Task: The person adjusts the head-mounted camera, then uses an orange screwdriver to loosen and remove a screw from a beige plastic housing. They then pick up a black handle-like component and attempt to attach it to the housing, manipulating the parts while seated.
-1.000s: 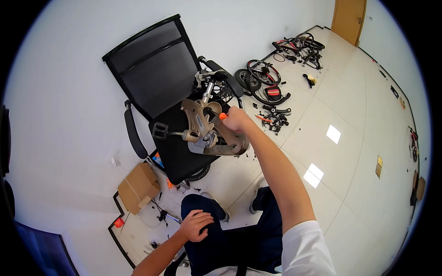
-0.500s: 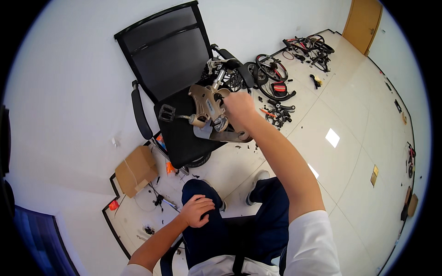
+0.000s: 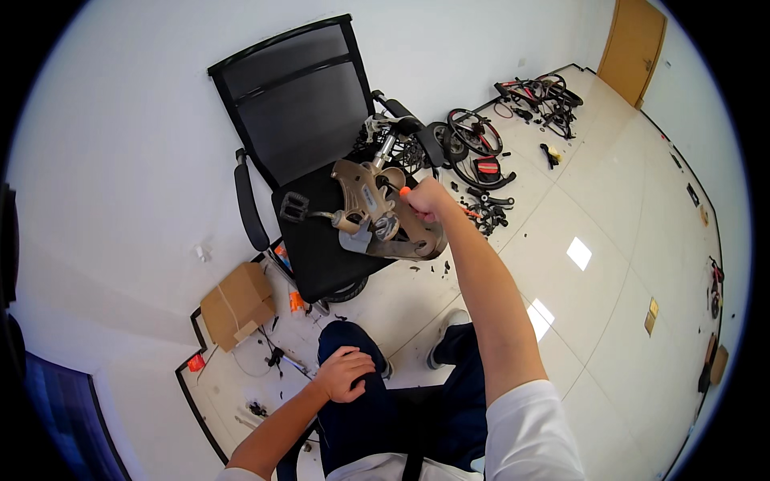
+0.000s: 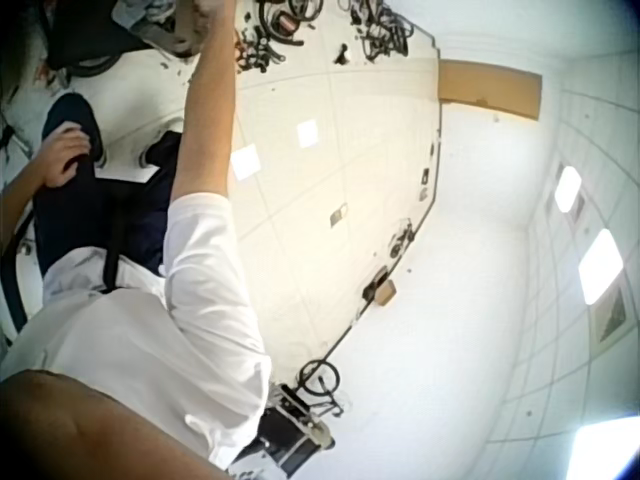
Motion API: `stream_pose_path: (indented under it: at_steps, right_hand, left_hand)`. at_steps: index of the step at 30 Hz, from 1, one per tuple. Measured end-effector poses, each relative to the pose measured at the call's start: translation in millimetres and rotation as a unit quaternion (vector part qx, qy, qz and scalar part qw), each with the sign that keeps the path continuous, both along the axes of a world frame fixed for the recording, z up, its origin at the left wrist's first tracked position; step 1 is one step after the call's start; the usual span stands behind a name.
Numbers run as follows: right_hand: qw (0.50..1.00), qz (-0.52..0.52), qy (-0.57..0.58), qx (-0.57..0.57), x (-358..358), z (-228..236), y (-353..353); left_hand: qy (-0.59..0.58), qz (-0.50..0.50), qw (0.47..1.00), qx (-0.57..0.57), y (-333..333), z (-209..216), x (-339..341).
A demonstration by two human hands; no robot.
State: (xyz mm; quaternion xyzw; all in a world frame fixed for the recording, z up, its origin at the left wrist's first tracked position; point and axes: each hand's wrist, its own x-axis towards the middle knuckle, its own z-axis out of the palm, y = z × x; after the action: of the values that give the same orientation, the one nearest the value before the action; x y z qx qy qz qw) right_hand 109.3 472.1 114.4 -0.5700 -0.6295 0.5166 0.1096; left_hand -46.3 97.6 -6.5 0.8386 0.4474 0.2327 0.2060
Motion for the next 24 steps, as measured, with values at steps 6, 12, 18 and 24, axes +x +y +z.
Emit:
stream_pose_path:
  at_steps: [6,12,18,24]
  right_hand:
    - [0.975,0.030,-0.006,0.220,32.8,-6.8,-78.8]
    - [0.986,-0.072,0.137,0.067,196.6,6.1,-248.9]
    - [0.953,-0.173,0.213,-0.128,333.8,-24.7,-395.4]
    - [0.973,0.002,0.229,0.027,335.2,-25.0,-457.6]
  left_hand:
    - [-0.002,0.038,0.999,-0.003,-21.3,5.4,2.6]
    - [0.001,0.040,0.999,0.014,-27.2,23.1,35.8]
    - [0.005,0.093,0.996,-0.001,-71.1,26.5,115.1]
    - [-0.110,0.244,0.963,-0.025,-122.5,23.8,162.5]
